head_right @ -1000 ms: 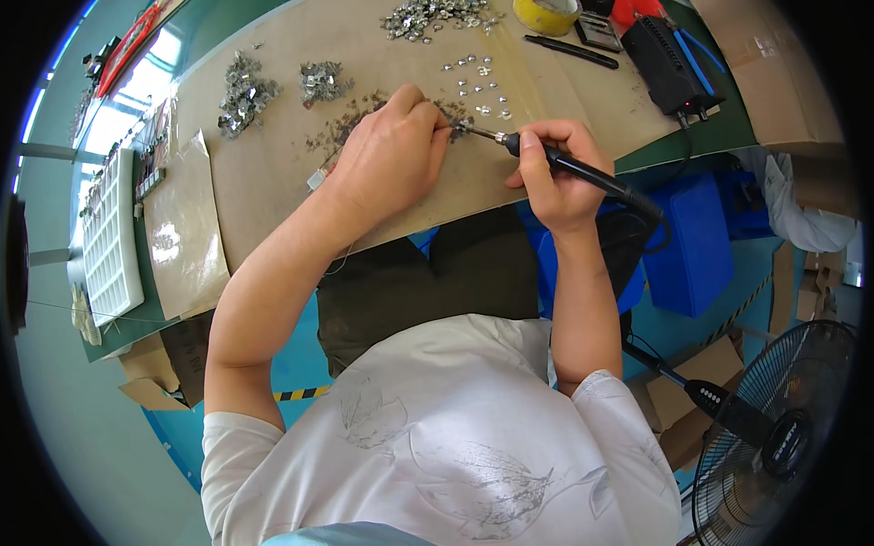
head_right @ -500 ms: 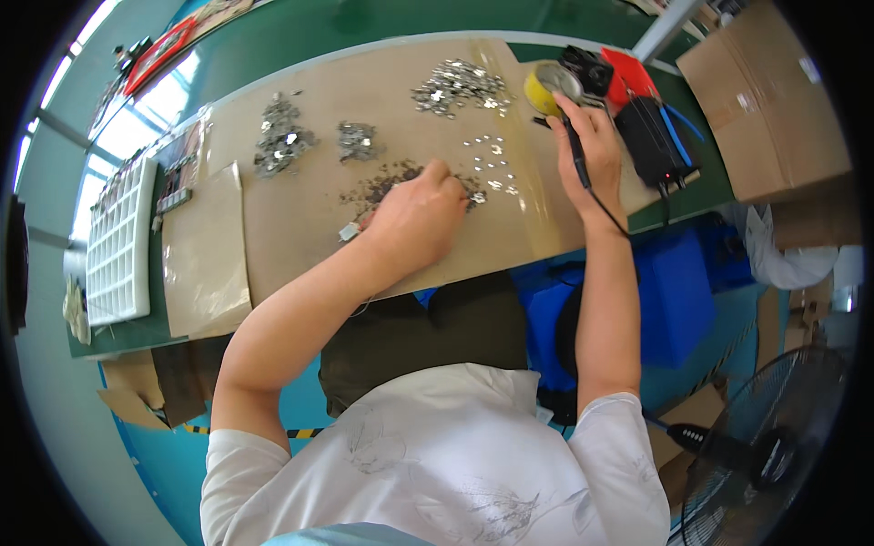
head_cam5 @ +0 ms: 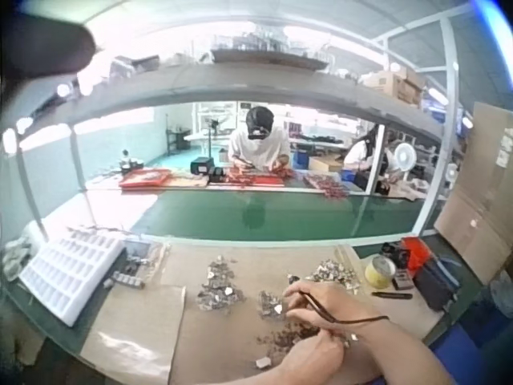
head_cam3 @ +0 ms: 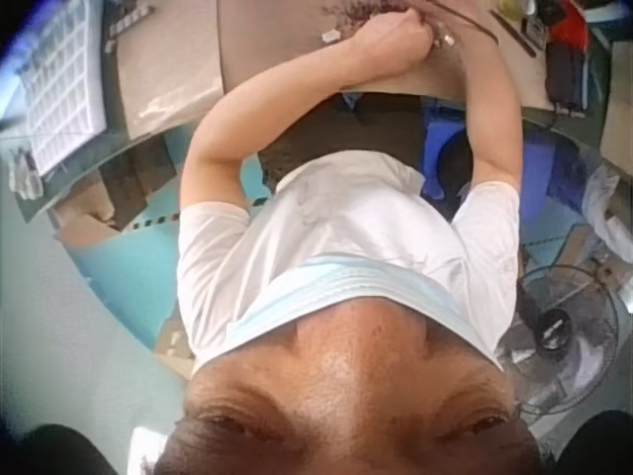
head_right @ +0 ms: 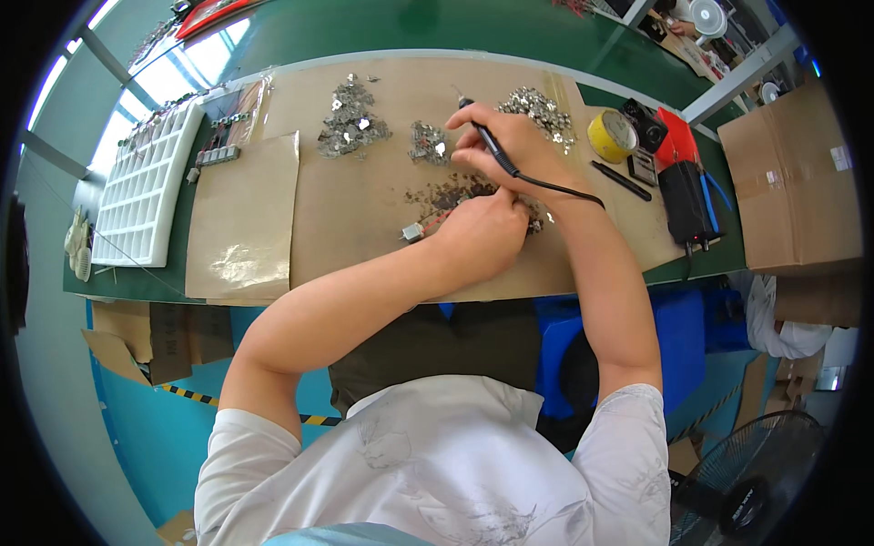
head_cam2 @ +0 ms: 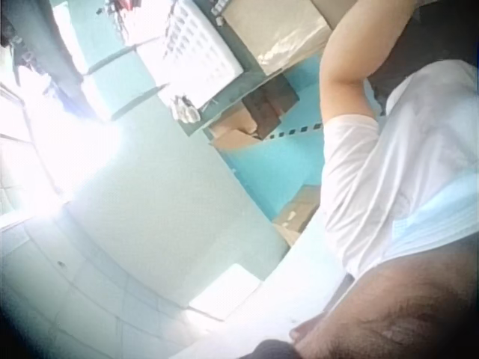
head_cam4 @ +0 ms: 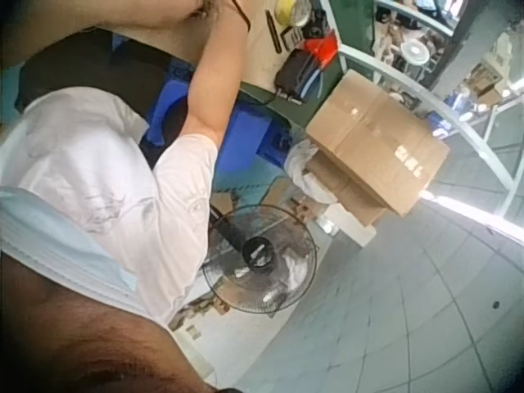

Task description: Soldering small electronic components onto a wire assembly at a factory workbench.

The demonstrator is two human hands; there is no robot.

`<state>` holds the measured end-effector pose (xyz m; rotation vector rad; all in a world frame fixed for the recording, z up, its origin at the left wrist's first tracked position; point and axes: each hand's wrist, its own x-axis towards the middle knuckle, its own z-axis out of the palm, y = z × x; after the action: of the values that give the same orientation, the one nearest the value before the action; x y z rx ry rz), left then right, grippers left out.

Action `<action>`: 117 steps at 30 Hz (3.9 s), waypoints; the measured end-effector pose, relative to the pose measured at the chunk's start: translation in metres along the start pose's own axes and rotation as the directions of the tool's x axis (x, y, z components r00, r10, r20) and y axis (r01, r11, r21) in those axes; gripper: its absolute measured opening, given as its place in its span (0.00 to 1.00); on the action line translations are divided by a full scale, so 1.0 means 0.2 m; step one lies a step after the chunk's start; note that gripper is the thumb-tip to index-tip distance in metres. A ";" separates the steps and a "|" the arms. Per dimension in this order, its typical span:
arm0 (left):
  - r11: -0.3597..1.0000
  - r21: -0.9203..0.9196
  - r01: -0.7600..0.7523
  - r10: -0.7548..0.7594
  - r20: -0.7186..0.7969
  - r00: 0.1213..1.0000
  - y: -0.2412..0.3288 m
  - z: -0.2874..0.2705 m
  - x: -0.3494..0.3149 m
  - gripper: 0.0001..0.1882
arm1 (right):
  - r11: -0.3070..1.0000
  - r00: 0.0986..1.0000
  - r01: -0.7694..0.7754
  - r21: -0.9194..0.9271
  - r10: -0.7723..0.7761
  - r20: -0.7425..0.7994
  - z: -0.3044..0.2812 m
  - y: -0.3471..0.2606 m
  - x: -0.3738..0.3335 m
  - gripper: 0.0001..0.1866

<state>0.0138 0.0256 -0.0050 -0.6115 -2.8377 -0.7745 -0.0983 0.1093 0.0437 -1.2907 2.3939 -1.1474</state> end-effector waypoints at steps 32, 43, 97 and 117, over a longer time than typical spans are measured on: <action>0.929 0.348 0.128 -0.225 0.254 0.941 0.06 -0.54 0.01 0.15 | 0.999 0.553 0.023 0.029 0.011 -0.833 0.14 0.16 -0.63 0.19; 0.921 0.259 0.292 -0.341 0.171 0.924 -0.17 -0.52 -0.05 0.09 | 0.988 0.523 0.122 -0.093 -0.144 -0.840 0.11 0.14 -0.61 0.19; 0.412 0.391 0.823 -0.415 -0.723 0.552 -1.38 -1.15 -1.03 0.14 | 0.937 0.810 0.111 -0.331 -0.278 -0.516 0.12 0.02 -0.64 0.20; 0.771 -0.397 0.498 -0.626 -0.617 0.476 -0.78 -1.22 -0.88 0.16 | 0.942 0.825 0.124 -0.312 -0.273 -0.496 0.13 0.06 -0.60 0.20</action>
<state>0.1143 -0.2842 0.0923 0.6054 -2.1601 -1.0453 -0.0198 0.1926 -0.0046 -1.4930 2.9563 -1.4412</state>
